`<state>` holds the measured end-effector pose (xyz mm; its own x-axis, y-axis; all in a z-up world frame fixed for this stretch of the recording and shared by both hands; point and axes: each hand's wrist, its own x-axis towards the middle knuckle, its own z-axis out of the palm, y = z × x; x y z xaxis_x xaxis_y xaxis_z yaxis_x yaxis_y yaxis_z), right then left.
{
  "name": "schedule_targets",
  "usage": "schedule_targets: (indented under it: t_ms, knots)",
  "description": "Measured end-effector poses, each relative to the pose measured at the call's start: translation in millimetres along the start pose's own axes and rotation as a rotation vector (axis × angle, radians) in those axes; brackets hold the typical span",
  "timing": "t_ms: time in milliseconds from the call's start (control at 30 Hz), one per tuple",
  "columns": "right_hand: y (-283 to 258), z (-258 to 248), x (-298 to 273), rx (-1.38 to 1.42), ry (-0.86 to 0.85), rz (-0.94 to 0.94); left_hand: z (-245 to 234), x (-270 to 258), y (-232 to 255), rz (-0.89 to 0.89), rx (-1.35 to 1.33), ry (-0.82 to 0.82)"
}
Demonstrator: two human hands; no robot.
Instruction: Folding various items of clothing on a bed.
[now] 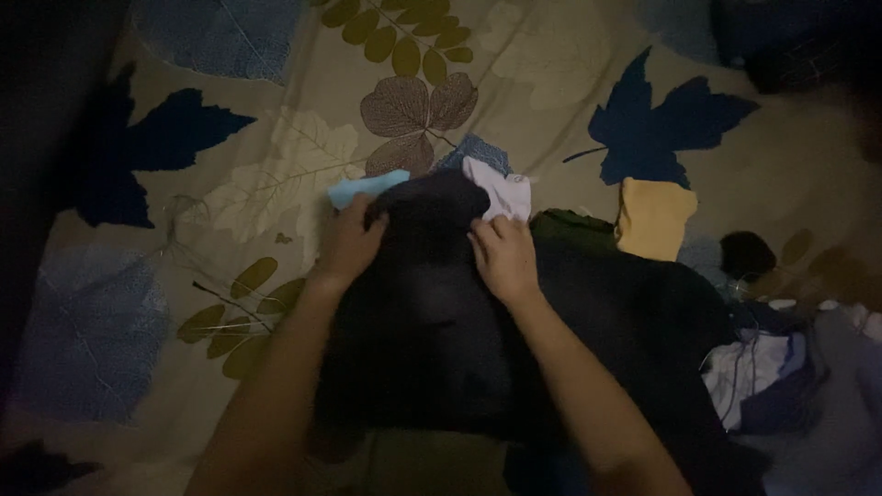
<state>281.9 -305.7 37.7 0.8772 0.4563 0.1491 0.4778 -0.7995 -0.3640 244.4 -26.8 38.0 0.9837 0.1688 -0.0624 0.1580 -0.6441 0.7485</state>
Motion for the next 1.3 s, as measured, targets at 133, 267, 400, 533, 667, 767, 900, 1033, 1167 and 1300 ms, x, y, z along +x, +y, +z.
schedule_targets:
  t_ms: [133,267,400,533,667,767,900,1033,1167,1300]
  knots:
    - [-3,-24,-40,0.115,0.095,-0.157,-5,-50,-11,0.034,-0.079,0.015]
    - [-13,-37,-97,0.079,0.051,-0.292,-4,-125,-71,0.108,0.056,-0.037]
    - [-21,-39,-160,-0.103,-0.111,-0.244,-31,-184,-41,0.208,0.481,-0.315]
    - [-6,-38,-185,-0.295,-0.252,-0.146,-27,-224,-68,0.388,0.544,-0.247]
    - [22,-55,-182,-0.446,-0.210,-0.073,-22,-221,-35,0.058,0.987,-0.198]
    - [44,-63,-174,-0.427,-0.164,-0.045,12,-198,28,0.054,0.843,-0.107]
    - [48,-79,-167,-0.377,-0.155,-0.144,77,-167,148,0.604,0.390,-0.081]
    - [75,-82,-176,-0.304,-0.243,-0.191,130,-148,134,0.373,0.618,-0.457]
    - [105,-100,-168,-0.207,-0.323,-0.103,119,-138,116,0.606,0.607,-0.408]
    - [148,-104,-154,-0.393,-0.397,0.046,98,-147,112,0.863,0.544,-0.137]
